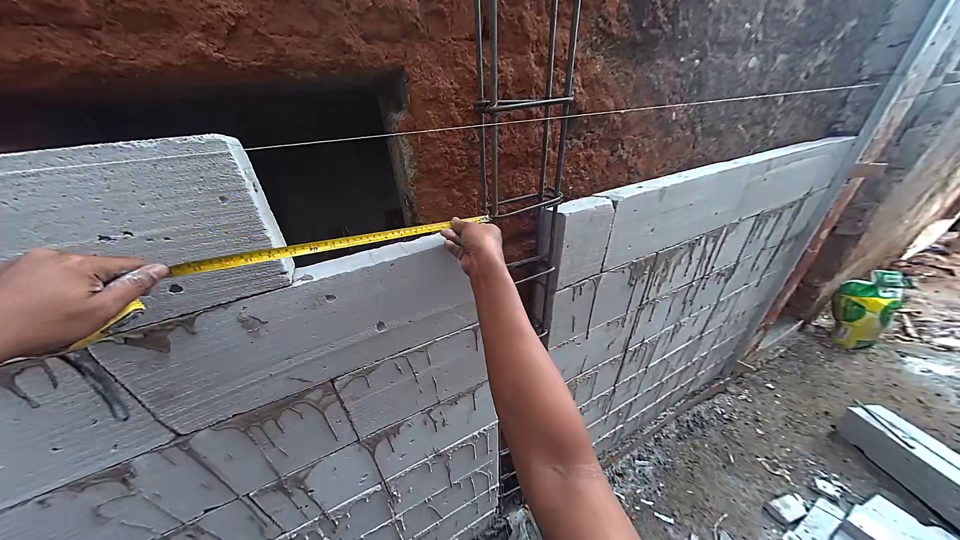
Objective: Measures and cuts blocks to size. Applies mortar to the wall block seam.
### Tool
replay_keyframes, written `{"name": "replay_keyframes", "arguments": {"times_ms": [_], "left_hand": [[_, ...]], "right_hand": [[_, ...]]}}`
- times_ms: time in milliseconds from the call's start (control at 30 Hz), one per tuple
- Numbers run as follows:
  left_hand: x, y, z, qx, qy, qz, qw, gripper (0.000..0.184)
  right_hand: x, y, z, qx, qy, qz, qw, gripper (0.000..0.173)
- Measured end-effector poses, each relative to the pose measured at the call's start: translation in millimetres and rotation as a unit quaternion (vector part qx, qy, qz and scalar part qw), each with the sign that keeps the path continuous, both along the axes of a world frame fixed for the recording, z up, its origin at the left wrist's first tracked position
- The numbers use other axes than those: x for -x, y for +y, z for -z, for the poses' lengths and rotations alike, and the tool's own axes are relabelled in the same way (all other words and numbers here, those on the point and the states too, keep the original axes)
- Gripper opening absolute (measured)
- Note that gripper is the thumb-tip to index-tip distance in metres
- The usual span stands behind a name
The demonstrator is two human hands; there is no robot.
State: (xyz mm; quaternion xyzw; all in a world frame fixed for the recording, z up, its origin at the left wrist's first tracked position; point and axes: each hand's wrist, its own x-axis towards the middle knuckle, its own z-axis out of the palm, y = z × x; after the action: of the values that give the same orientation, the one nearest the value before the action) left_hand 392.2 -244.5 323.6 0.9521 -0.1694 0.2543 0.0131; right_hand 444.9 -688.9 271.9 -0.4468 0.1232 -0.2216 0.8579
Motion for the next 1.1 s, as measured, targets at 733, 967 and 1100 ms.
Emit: {"name": "replay_keyframes", "arguments": {"times_ms": [733, 967, 1100], "left_hand": [[-10.8, -12.6, 14.2, -0.07, 0.039, -0.071, 0.994, 0.048], [-11.0, -12.1, 16.4, -0.06, 0.042, -0.066, 0.995, 0.046], [-12.0, -12.1, 18.0, -0.057, 0.05, -0.07, 0.995, 0.045]], "right_hand": [[-11.1, -11.9, 14.7, 0.058, 0.006, 0.028, 0.998, 0.024], [-10.9, -12.9, 14.4, 0.053, 0.004, 0.03, 0.998, 0.024], [-11.6, -14.5, 14.6, 0.051, 0.009, 0.024, 0.998, 0.019]]}}
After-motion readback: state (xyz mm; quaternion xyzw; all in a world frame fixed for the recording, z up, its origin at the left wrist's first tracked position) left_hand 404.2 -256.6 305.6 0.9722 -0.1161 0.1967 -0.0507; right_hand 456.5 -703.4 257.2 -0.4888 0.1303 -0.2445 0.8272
